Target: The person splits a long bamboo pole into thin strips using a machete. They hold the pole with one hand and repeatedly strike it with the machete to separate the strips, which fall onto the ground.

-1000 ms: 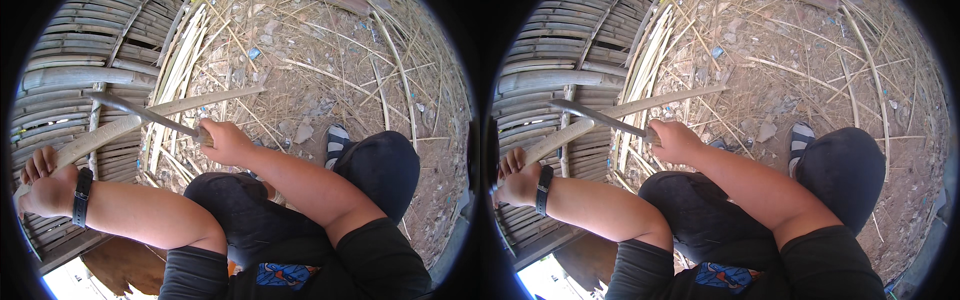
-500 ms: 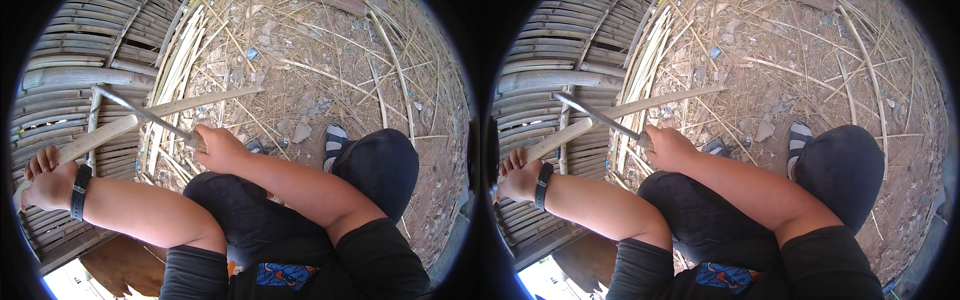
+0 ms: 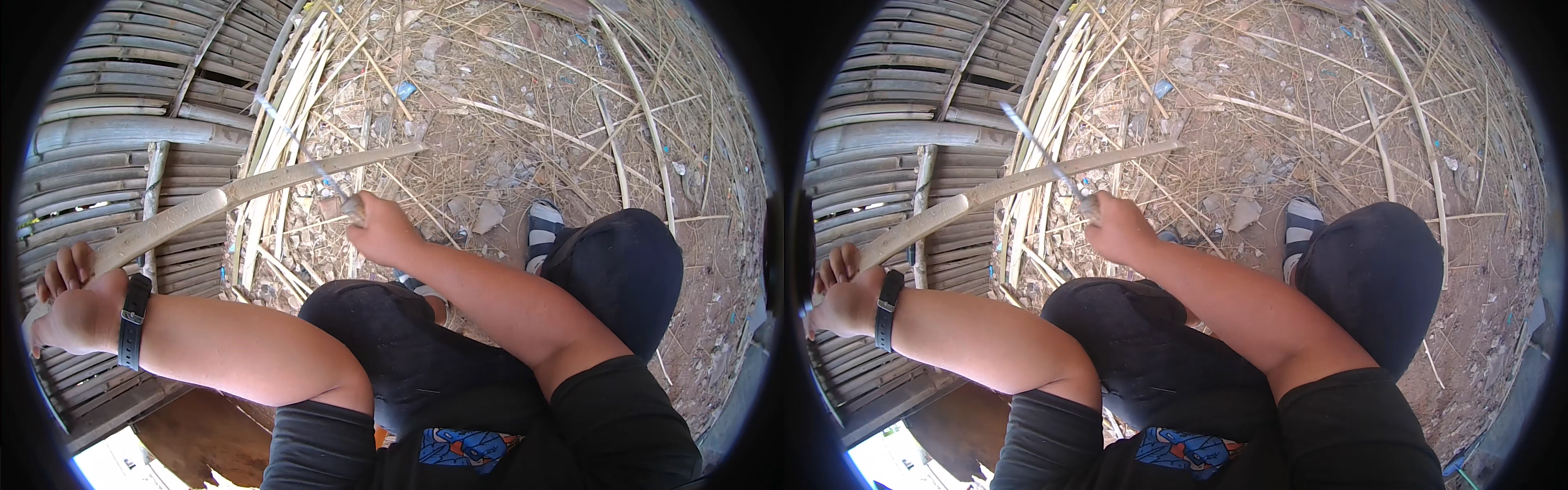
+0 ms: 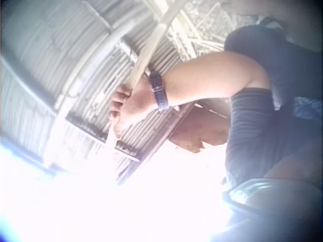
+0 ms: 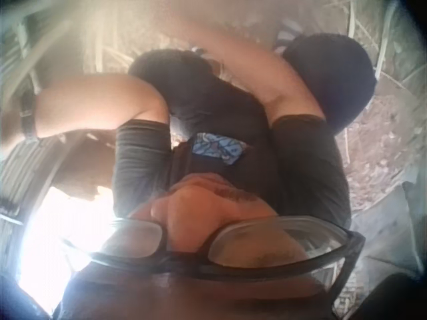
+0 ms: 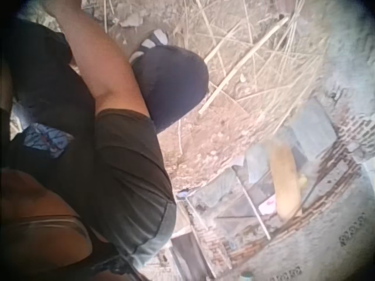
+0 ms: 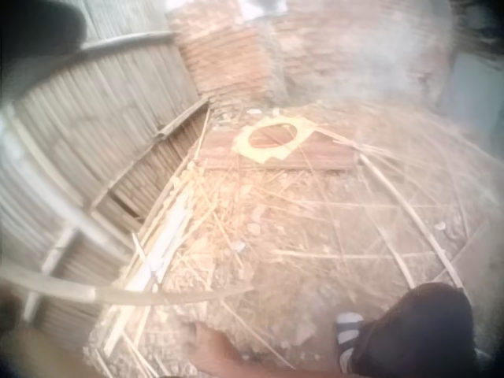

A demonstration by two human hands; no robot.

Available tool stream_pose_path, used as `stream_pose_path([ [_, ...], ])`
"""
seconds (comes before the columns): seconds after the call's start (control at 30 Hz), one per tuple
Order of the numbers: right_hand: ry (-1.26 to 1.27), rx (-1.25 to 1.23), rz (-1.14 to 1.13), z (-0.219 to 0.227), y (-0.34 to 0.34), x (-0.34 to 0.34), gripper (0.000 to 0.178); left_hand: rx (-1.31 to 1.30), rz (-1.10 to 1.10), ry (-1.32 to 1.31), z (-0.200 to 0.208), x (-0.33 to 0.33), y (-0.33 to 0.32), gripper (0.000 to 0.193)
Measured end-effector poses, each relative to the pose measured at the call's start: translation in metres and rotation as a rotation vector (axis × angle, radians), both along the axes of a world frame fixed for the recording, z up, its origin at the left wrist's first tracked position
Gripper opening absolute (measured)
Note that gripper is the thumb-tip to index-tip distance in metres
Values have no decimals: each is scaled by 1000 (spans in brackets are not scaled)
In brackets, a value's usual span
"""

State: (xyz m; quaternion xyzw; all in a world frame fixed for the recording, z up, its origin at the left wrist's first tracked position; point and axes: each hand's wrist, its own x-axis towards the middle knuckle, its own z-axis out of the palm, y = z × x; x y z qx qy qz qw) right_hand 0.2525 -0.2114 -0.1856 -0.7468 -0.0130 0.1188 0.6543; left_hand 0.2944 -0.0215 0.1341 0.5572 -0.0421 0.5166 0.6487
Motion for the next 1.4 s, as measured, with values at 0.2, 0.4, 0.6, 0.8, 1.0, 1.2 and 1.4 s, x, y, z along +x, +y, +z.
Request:
stream_pose_path([
  [0.2, -140, -82, 73, -46, -4, -6, 38, -19, 55, 45, -1, 2, 9, 69],
  [0.4, 419, -345, -85, -118, -47, -8, 42, -18, 95, 43, -3, 2, 12, 66],
  [0.6, 97, 18, -1, 2, 0, -1, 36, 3, 46, 18, -1, 3, -2, 68],
  [0.8, -76, -110, 125, -29, -7, -5, 33, 59, 110, 31, -1, 0, 3, 69],
  [1.0, 478, -372, -145, -127, -48, -9, 43, -17, 72, 7, -3, 3, 15, 66],
  [1.2, 95, -43, 2, 4, 3, 3, 39, -19, 14, 6, 3, 8, 19, 68],
  [1.4, -83, -146, 29, -61, -7, -10, 38, -5, 56, 31, 2, 1, 16, 69],
])
